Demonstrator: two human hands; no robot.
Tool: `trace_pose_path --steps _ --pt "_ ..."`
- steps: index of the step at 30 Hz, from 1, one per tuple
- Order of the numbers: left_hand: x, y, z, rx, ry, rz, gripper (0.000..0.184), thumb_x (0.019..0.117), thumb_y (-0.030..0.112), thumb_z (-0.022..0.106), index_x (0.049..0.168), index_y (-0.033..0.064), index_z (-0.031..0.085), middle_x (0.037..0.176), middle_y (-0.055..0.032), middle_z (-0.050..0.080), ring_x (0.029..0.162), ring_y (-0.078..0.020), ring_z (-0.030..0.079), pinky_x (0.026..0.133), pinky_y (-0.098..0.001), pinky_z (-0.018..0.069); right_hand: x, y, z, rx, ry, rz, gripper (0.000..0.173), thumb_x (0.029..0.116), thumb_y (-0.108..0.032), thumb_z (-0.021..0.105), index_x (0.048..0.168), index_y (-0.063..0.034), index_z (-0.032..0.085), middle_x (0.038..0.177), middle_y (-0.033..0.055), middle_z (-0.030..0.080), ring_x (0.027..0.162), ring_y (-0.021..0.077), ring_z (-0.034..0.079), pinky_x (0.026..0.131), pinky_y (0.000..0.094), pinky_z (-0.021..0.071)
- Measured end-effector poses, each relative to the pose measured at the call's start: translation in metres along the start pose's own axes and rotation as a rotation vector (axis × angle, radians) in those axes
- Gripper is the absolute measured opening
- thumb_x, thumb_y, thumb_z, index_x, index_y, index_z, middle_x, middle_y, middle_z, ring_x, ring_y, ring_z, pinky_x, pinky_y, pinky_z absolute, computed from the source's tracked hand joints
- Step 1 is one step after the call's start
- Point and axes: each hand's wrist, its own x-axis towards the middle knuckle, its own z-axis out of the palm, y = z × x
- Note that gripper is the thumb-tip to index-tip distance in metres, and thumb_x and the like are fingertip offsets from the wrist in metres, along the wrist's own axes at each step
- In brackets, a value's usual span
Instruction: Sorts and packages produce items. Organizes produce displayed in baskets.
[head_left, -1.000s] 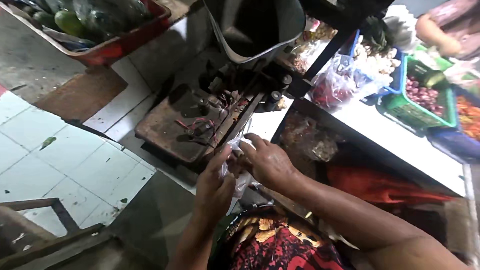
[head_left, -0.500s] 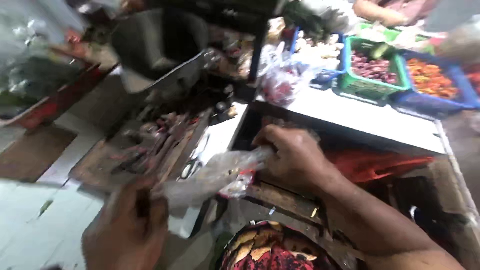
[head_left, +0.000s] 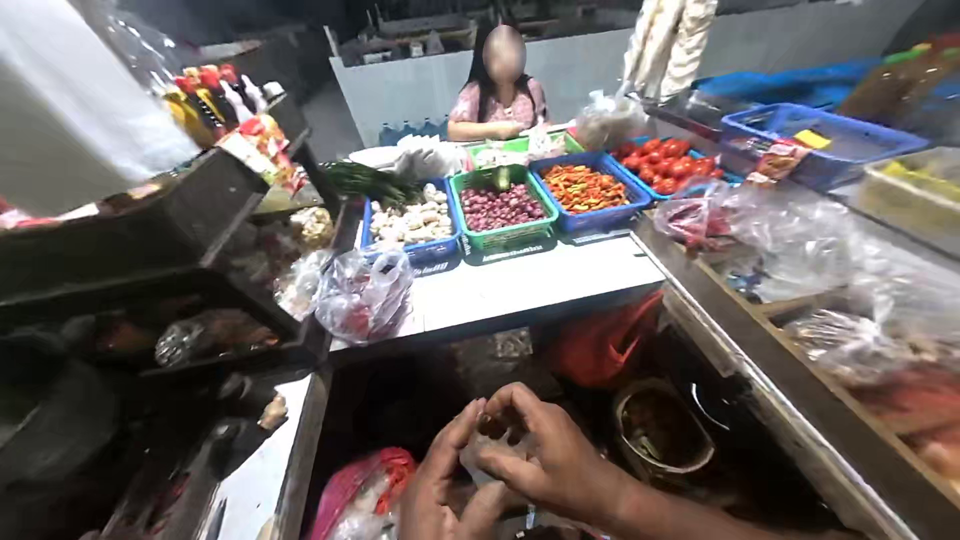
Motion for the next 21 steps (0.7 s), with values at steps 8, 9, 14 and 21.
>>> trace_pose_path --steps 8,9,14,21 --pt "0.121 -0.05 0.03 0.399 -0.147 0.348 0.055 0.0945 0.027 0.066 0.141 -0.0007 0.058 0.139 -0.0124 0.064 0.135 -0.0267 0.056 0.117 -0.0472 0.0459 0.081 0.054 -0.067 -0.438 0.356 -0.101 0.02 0.0946 -0.027 0.063 0.105 -0.0136 0.073 0.095 -0.0025 0.073 0.084 0.0059 0.068 0.074 0.0278 0.0594" --pt "0.139 -0.058 0.03 0.398 -0.072 0.39 0.045 0.0941 0.02 0.064 0.134 -0.0006 0.064 0.13 -0.0122 0.069 0.127 -0.0244 0.063 0.11 -0.0436 0.0529 0.095 0.058 -0.075 -0.394 0.355 -0.086 0.018 0.0975 -0.025 0.06 0.102 -0.0132 0.073 0.091 -0.0031 0.073 0.081 0.0046 0.068 0.071 0.0274 0.0597" --pt "0.225 -0.111 0.025 0.398 0.023 0.21 0.077 0.0808 0.036 0.08 0.143 0.0005 0.052 0.132 -0.0151 0.063 0.118 -0.023 0.063 0.1 -0.0422 0.0562 0.169 0.066 -0.108 -0.199 0.392 0.014 0.016 0.0998 -0.025 0.062 0.095 -0.0113 0.069 0.081 -0.0036 0.069 0.07 0.0059 0.066 0.062 0.0269 0.0592" --pt "0.323 -0.143 0.02 0.104 0.033 0.199 0.015 0.0957 0.011 0.061 0.102 0.0094 0.074 0.104 -0.0032 0.073 0.101 -0.0139 0.07 0.091 -0.0323 0.0602 0.254 0.05 -0.139 -0.178 0.443 0.006 0.01 0.093 -0.02 0.071 0.093 -0.0103 0.073 0.087 -0.0019 0.07 0.073 0.0066 0.065 0.062 0.0242 0.0578"
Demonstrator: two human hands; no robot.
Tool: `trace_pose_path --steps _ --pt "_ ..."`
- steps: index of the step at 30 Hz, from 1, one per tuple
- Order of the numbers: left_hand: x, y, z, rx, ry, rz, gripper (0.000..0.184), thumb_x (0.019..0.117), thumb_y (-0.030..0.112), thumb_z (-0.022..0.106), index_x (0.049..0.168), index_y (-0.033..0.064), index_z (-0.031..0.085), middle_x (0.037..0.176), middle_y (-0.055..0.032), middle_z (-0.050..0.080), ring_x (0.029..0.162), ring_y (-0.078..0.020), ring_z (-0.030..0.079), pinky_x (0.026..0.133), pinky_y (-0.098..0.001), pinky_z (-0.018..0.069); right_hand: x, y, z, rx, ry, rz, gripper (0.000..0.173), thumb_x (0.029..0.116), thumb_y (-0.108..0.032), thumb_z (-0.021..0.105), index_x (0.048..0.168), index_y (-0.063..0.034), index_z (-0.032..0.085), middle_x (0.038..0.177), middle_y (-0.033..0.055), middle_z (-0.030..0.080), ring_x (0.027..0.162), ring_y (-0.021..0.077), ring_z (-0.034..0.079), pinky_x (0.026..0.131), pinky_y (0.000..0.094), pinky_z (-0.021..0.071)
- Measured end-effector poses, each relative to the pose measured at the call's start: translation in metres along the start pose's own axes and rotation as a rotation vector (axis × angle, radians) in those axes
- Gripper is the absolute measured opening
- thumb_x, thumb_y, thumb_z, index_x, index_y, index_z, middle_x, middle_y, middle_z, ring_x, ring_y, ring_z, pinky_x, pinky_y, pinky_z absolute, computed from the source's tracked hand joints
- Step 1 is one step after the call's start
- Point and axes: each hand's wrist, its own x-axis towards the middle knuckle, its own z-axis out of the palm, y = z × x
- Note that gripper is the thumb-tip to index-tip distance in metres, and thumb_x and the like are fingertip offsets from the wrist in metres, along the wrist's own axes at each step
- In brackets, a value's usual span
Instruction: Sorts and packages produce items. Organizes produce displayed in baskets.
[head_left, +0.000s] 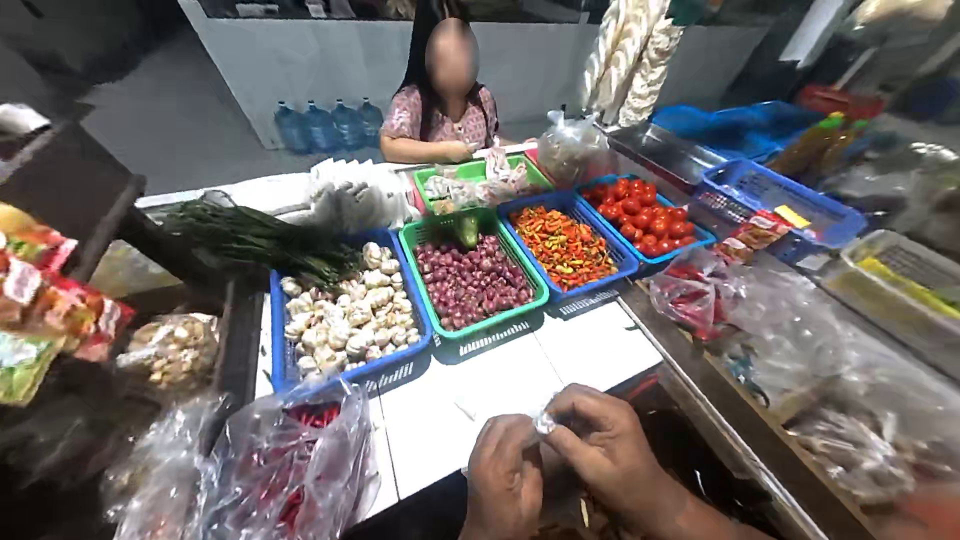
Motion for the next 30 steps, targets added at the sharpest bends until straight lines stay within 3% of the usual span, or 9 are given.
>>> trace_pose_path --steps 3,6,9,14,19,20,24,26,30 --pt "0.04 0.001 -0.006 -0.458 -0.116 -0.108 0.015 0.0999 0.003 0.057 0.11 0.001 0.068 0.099 -0.0066 0.072 0.089 -0.0138 0.07 0.082 -0.0317 0.061 0.036 -0.005 -0.005 0.001 0.052 -0.011 0.008 0.0929 -0.017 0.069 0.092 -0.0099 0.073 0.088 -0.0012 0.07 0.074 0.0075 0.067 0.063 0.0247 0.0589" --pt "0.082 -0.004 -0.015 -0.679 -0.272 -0.224 0.023 0.1054 0.013 0.053 0.119 -0.0017 0.065 0.096 -0.0092 0.07 0.082 -0.0152 0.067 0.076 -0.0325 0.0589 0.076 -0.002 -0.01 -0.022 0.074 -0.046 0.009 0.0941 -0.016 0.067 0.092 -0.0093 0.074 0.09 -0.0005 0.07 0.076 0.0072 0.066 0.065 0.0243 0.0588" --pt "0.129 -0.019 -0.02 -0.541 -0.284 -0.184 0.027 0.1073 0.016 0.048 0.115 0.0 0.069 0.099 -0.0079 0.071 0.085 -0.0152 0.067 0.079 -0.0328 0.0588 0.121 0.005 -0.013 -0.052 0.066 -0.069 0.012 0.0954 -0.019 0.067 0.095 -0.0096 0.074 0.09 -0.0007 0.071 0.075 0.0069 0.067 0.067 0.0261 0.0596" --pt "0.214 -0.018 -0.013 -0.35 -0.049 -0.107 0.023 0.1034 0.009 0.051 0.106 -0.0005 0.072 0.098 -0.0107 0.074 0.089 -0.0203 0.071 0.086 -0.038 0.0605 0.203 0.011 -0.042 -0.058 0.038 -0.136 0.021 0.0913 -0.024 0.076 0.107 -0.011 0.071 0.091 -0.0001 0.069 0.069 0.0089 0.062 0.063 0.0295 0.057" --pt "0.249 -0.039 0.017 -0.229 0.178 -0.194 0.022 0.1023 0.004 0.051 0.107 -0.0033 0.071 0.091 -0.01 0.073 0.083 -0.0179 0.07 0.08 -0.0341 0.0602 0.244 0.041 -0.088 -0.399 -0.061 -0.26 0.032 0.1024 -0.022 0.058 0.134 -0.016 0.061 0.098 0.0021 0.071 0.085 0.0157 0.069 0.08 0.0409 0.0613" --pt "0.247 -0.051 0.025 -0.178 0.205 -0.268 0.022 0.1024 0.006 0.051 0.106 -0.0023 0.072 0.089 -0.0083 0.073 0.081 -0.0164 0.07 0.079 -0.0336 0.0602 0.245 0.058 -0.091 -0.523 -0.068 -0.256 0.033 0.1023 -0.024 0.058 0.134 -0.0166 0.063 0.098 0.0039 0.073 0.089 0.0203 0.071 0.084 0.045 0.0603" --pt "0.223 -0.105 0.06 0.106 0.233 -0.584 0.026 0.1042 0.014 0.05 0.106 0.0019 0.072 0.085 -0.0052 0.071 0.078 -0.0144 0.067 0.077 -0.0372 0.0574 0.236 0.129 -0.086 -0.674 -0.29 -0.15 0.019 0.0984 -0.022 0.06 0.107 -0.0149 0.075 0.105 0.009 0.075 0.102 0.0293 0.072 0.089 0.0532 0.0592" --pt "0.209 -0.124 0.073 0.189 0.202 -0.594 0.029 0.1049 0.015 0.047 0.109 -0.0009 0.071 0.09 -0.0102 0.07 0.084 -0.0184 0.068 0.082 -0.0421 0.0569 0.229 0.147 -0.074 -0.595 -0.384 -0.138 0.016 0.095 -0.021 0.065 0.105 -0.015 0.077 0.107 0.0109 0.073 0.102 0.0295 0.071 0.089 0.0523 0.0593" --pt "0.2 -0.128 0.081 0.282 -0.059 -0.304 0.041 0.1003 0.008 0.046 0.137 -0.0028 0.06 0.132 -0.0172 0.066 0.126 -0.0217 0.062 0.111 -0.0415 0.0481 0.226 0.137 -0.049 -0.404 -0.376 -0.204 0.019 0.0972 -0.026 0.065 0.104 -0.0132 0.076 0.103 0.0067 0.075 0.1 0.023 0.072 0.091 0.0456 0.0595"
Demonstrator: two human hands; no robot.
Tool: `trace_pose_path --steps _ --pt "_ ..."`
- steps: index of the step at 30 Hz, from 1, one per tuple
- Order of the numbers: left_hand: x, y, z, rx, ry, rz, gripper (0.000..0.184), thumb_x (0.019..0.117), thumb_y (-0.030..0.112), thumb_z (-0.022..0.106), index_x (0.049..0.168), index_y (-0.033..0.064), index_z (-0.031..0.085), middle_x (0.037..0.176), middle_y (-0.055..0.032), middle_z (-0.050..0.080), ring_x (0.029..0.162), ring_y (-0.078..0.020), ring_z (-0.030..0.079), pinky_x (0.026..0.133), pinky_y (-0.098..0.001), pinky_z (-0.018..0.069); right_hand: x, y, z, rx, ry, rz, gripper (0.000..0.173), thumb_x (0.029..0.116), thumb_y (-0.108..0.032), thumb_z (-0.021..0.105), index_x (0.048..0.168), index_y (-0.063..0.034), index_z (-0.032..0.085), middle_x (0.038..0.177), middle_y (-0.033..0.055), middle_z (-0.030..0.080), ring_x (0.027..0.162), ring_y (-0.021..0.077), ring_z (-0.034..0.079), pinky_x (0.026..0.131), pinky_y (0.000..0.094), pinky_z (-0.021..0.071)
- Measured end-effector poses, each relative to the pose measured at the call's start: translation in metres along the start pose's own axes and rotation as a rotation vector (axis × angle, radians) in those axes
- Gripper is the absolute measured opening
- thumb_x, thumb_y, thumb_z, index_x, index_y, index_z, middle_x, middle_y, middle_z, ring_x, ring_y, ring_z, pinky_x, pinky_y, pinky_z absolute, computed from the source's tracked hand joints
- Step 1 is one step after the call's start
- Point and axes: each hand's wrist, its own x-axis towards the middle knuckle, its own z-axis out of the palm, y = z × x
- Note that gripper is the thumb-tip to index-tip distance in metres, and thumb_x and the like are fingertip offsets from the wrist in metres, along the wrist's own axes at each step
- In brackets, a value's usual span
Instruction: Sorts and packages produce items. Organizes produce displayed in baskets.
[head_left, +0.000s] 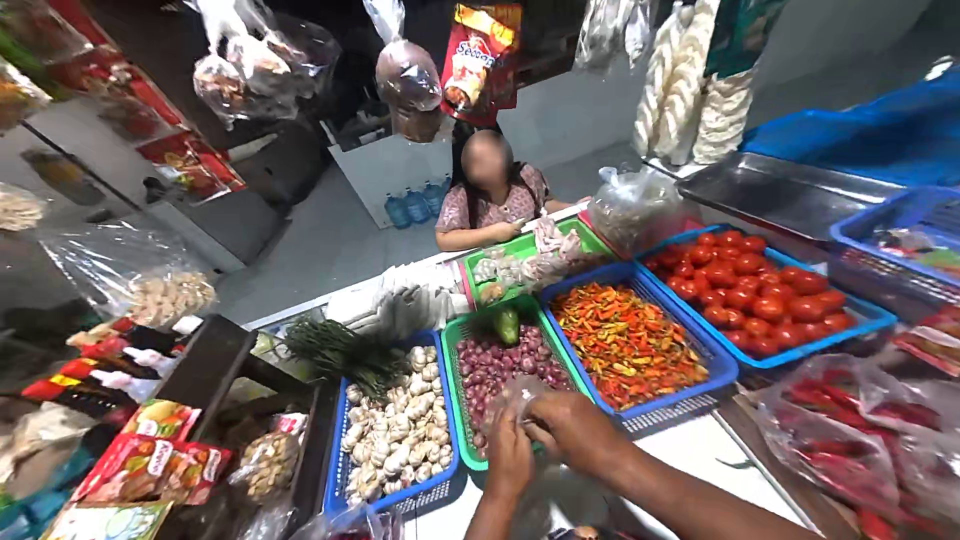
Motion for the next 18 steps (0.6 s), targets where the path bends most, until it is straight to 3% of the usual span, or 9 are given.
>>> trace_pose_path --steps 2,4,6,8,10,11,14,18 --pt "-0.003 0.007 -0.002 0.026 -0.076 0.067 0.054 0.0936 0.015 0.06 0.142 -0.0071 0.052 0.137 -0.0203 0.061 0.132 -0.0228 0.056 0.116 -0.0402 0.0432 0.004 -0.007 0.008 -0.004 0.045 -0.028 0.017 0.0967 -0.027 0.064 0.102 -0.0134 0.075 0.101 0.0042 0.075 0.101 0.0214 0.072 0.092 0.0444 0.0592" --pt "-0.005 0.001 -0.005 0.001 -0.075 0.075 0.05 0.0906 0.019 0.066 0.134 -0.0061 0.058 0.128 -0.0165 0.066 0.124 -0.0182 0.061 0.111 -0.037 0.0487 0.005 -0.011 0.012 -0.003 0.064 -0.043 0.016 0.0958 -0.028 0.065 0.1 -0.0152 0.075 0.1 0.0004 0.076 0.104 0.0192 0.07 0.094 0.0424 0.0574" --pt "-0.007 -0.007 -0.006 -0.012 -0.033 0.101 0.034 0.0914 0.018 0.064 0.12 -0.001 0.067 0.113 -0.0097 0.072 0.109 -0.0137 0.068 0.102 -0.0359 0.0553 0.004 -0.012 0.012 0.043 0.042 -0.049 0.019 0.0979 -0.033 0.063 0.103 -0.0191 0.075 0.105 -0.0024 0.075 0.113 0.0175 0.066 0.103 0.0408 0.0527" --pt "-0.007 -0.008 -0.008 -0.017 -0.048 0.135 0.026 0.0982 0.02 0.056 0.11 0.0027 0.072 0.109 -0.0068 0.073 0.108 -0.0131 0.069 0.101 -0.0367 0.0562 0.002 -0.011 0.014 0.083 0.075 -0.007 0.02 0.0989 -0.033 0.061 0.11 -0.0244 0.075 0.116 0.001 0.07 0.121 0.0214 0.06 0.105 0.0432 0.0501" --pt "-0.009 -0.008 -0.011 0.0 -0.082 0.156 0.029 0.0987 0.016 0.046 0.088 0.0044 0.07 0.102 -0.0091 0.072 0.105 -0.0175 0.068 0.096 -0.0393 0.0557 0.001 -0.007 0.016 0.092 0.034 0.095 0.029 0.0982 -0.026 0.057 0.123 -0.0303 0.072 0.132 0.0066 0.064 0.128 0.0266 0.057 0.106 0.0469 0.0498" --pt "-0.008 -0.009 -0.013 -0.001 -0.106 0.155 0.032 0.0995 0.016 0.043 0.083 0.0059 0.068 0.097 -0.0085 0.07 0.1 -0.0179 0.068 0.092 -0.0394 0.056 0.0 -0.004 0.018 0.111 -0.014 0.144 0.031 0.101 -0.027 0.054 0.126 -0.0306 0.072 0.134 0.0057 0.064 0.128 0.0246 0.058 0.107 0.0461 0.0497" --pt "-0.007 -0.012 -0.021 -0.038 -0.159 0.155 0.035 0.1014 0.018 0.038 0.087 0.0066 0.068 0.092 -0.0067 0.068 0.095 -0.017 0.067 0.089 -0.0384 0.0559 -0.007 0.004 0.027 0.169 -0.037 0.191 0.035 0.1075 -0.037 0.047 0.121 -0.0207 0.074 0.122 0.0008 0.072 0.117 0.0139 0.066 0.104 0.0382 0.0537" --pt "-0.008 -0.009 -0.025 -0.1 -0.13 0.09 0.04 0.1054 0.02 0.036 0.099 0.0031 0.071 0.099 -0.0085 0.072 0.099 -0.0167 0.068 0.093 -0.0393 0.056 -0.009 0.002 0.036 0.256 0.053 0.231 0.026 0.1042 -0.031 0.056 0.114 -0.0161 0.076 0.118 0.0004 0.073 0.11 0.0092 0.068 0.099 0.0315 0.0566"
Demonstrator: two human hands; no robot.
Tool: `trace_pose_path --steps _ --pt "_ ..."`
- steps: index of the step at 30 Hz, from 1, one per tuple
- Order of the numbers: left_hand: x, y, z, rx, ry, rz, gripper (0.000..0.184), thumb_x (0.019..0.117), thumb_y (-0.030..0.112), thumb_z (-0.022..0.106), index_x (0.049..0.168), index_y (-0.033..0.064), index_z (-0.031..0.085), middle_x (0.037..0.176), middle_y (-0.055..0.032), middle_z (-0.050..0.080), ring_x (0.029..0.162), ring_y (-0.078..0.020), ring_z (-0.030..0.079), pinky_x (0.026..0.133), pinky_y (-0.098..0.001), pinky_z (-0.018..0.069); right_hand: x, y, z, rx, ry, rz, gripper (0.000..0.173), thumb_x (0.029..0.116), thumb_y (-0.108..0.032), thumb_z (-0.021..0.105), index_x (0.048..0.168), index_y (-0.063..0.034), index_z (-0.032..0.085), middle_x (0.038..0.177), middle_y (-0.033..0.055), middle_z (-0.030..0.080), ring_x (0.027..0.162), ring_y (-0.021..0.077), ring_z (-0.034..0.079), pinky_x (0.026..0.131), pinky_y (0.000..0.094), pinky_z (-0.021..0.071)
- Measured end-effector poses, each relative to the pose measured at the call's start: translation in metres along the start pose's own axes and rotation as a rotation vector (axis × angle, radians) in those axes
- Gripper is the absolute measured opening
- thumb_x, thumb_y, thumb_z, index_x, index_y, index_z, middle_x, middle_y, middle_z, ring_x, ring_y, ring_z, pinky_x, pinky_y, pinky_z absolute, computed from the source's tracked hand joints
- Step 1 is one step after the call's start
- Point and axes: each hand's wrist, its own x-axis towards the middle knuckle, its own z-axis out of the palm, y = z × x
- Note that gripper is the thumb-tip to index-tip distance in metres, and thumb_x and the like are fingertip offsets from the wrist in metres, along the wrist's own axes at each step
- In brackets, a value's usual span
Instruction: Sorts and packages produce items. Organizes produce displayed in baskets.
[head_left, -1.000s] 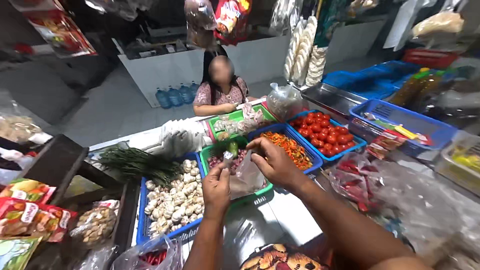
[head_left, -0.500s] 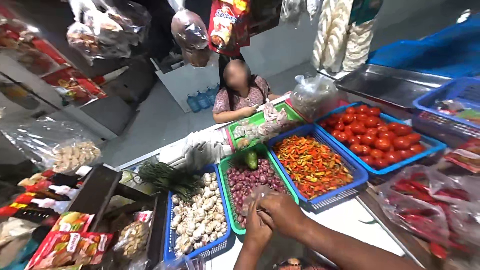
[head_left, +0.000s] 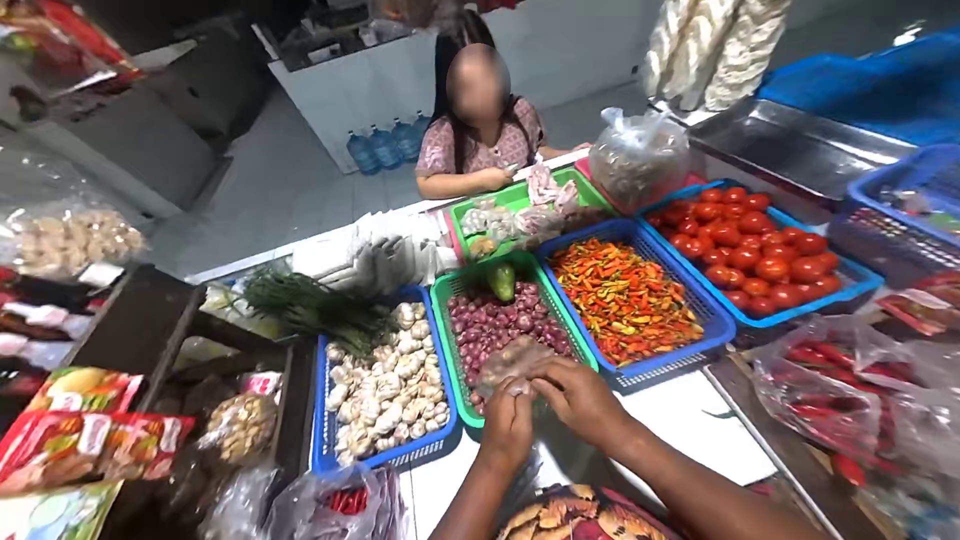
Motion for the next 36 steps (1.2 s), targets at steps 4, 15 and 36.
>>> trace_pose_path --steps 4,15,36 --pt "0.009 0.006 -0.001 -0.207 0.066 -0.24 0.041 0.1062 0.017 0.036 0.116 0.0011 0.072 0.103 -0.0065 0.075 0.096 -0.011 0.07 0.091 -0.0328 0.057 0.004 0.006 0.009 0.013 0.061 -0.054 0.015 0.0975 -0.02 0.063 0.103 -0.0137 0.076 0.105 0.0003 0.072 0.095 0.0077 0.069 0.087 0.0269 0.0596" --pt "0.007 0.006 -0.001 0.099 0.05 -0.079 0.062 0.0971 0.013 0.055 0.154 -0.0021 0.038 0.123 -0.0116 0.069 0.113 -0.0164 0.067 0.1 -0.0378 0.0569 0.026 0.011 0.026 0.088 0.166 0.119 0.02 0.0956 -0.031 0.07 0.101 -0.0123 0.074 0.094 -0.0007 0.074 0.084 0.008 0.069 0.081 0.0307 0.0601" --pt "0.015 0.015 -0.011 0.647 0.035 -0.086 0.028 0.0876 0.033 0.063 0.101 0.0094 0.069 0.094 -0.0047 0.069 0.089 -0.0222 0.067 0.081 -0.048 0.0554 0.057 0.027 -0.003 0.511 -0.389 0.483 0.029 0.1026 -0.022 0.045 0.087 -0.0075 0.064 0.075 -0.0007 0.054 0.067 0.0094 0.052 0.064 0.0319 0.0452"
